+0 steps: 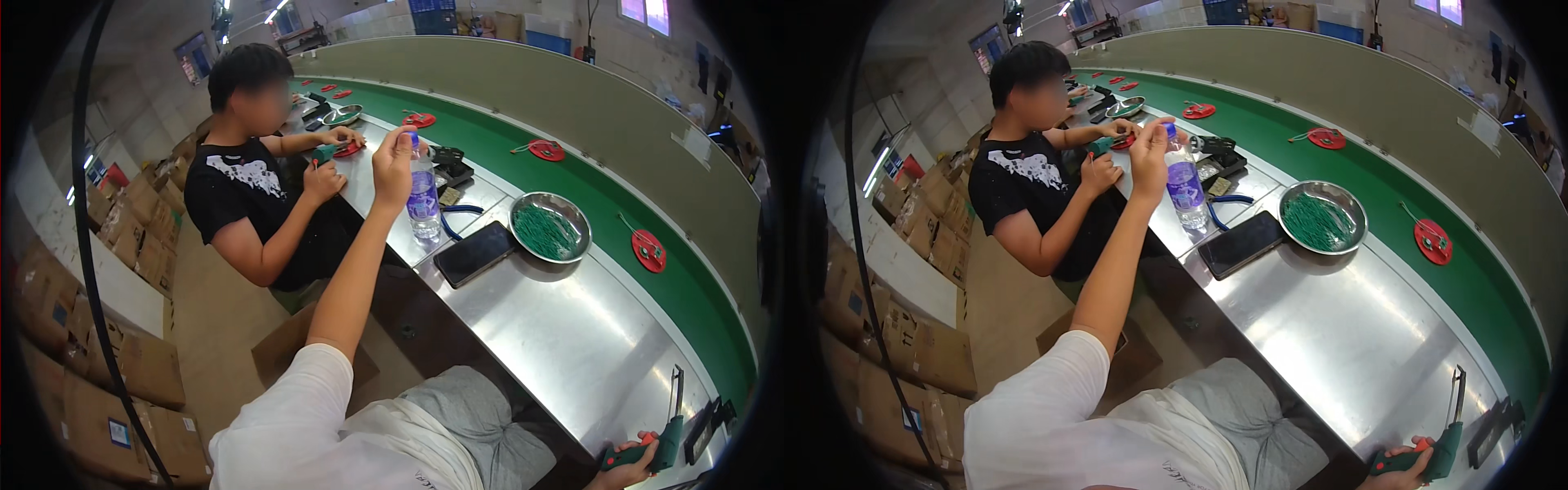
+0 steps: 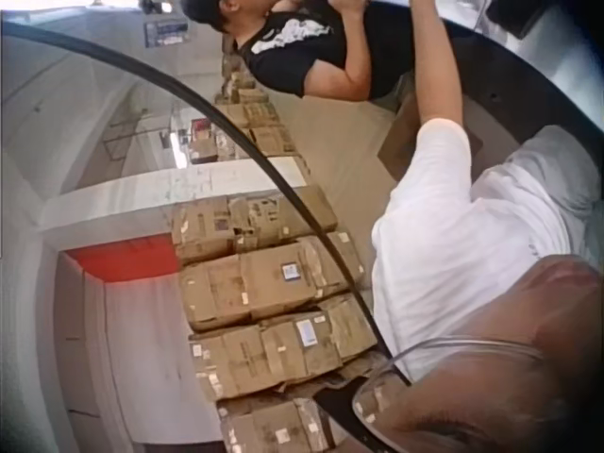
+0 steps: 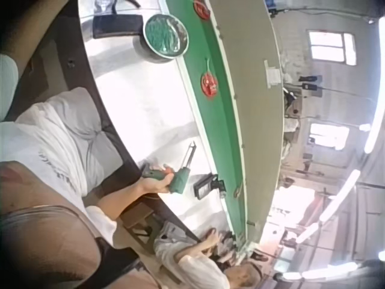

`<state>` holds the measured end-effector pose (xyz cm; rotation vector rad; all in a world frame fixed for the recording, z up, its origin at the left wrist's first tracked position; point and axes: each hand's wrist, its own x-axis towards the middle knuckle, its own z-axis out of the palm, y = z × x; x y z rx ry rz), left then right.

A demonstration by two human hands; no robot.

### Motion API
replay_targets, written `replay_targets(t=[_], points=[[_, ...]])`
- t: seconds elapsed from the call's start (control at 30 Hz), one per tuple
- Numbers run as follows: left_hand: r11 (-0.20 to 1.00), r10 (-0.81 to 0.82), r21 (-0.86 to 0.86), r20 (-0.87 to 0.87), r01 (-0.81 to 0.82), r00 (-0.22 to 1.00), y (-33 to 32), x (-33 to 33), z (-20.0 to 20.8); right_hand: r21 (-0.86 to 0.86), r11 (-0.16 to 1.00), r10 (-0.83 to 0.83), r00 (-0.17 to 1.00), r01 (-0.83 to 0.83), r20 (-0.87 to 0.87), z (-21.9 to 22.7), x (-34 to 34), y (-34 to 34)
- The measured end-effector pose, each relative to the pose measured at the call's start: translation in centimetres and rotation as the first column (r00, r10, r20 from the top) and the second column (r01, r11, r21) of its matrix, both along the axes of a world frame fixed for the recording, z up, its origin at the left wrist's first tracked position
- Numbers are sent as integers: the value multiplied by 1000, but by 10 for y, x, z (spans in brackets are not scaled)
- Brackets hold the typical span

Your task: The person solders wires onto circuit board bases using a soldering gun and places the assembled parts onto a conveyor belt.

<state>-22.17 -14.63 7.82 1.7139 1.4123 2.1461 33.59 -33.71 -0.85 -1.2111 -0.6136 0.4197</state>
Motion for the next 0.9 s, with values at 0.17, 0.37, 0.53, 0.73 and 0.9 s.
replay_targets(t=[0.17, 0.37, 0.53, 0.73, 0.9], points=[[990, -80, 131, 195, 55, 978, 8, 12, -2, -16, 999, -40, 999, 40, 6, 11, -10, 1], [986, 45, 149, 224, -80, 974, 20, 19, 5, -4, 999, -39, 999, 39, -7, -10, 1, 4], [998, 5, 63, 128, -13, 992, 26, 15, 4, -95, 995, -23, 992, 11, -121, -30, 20, 2], [976, -141, 192, 188, 105, 972, 21, 12, -10, 5, 1000, 4, 998, -4, -61, -28, 19, 3], [983, -103, 175, 305, 51, 947, 20, 15, -5, -55, 997, -56, 992, 50, -111, -3, -5, 1]])
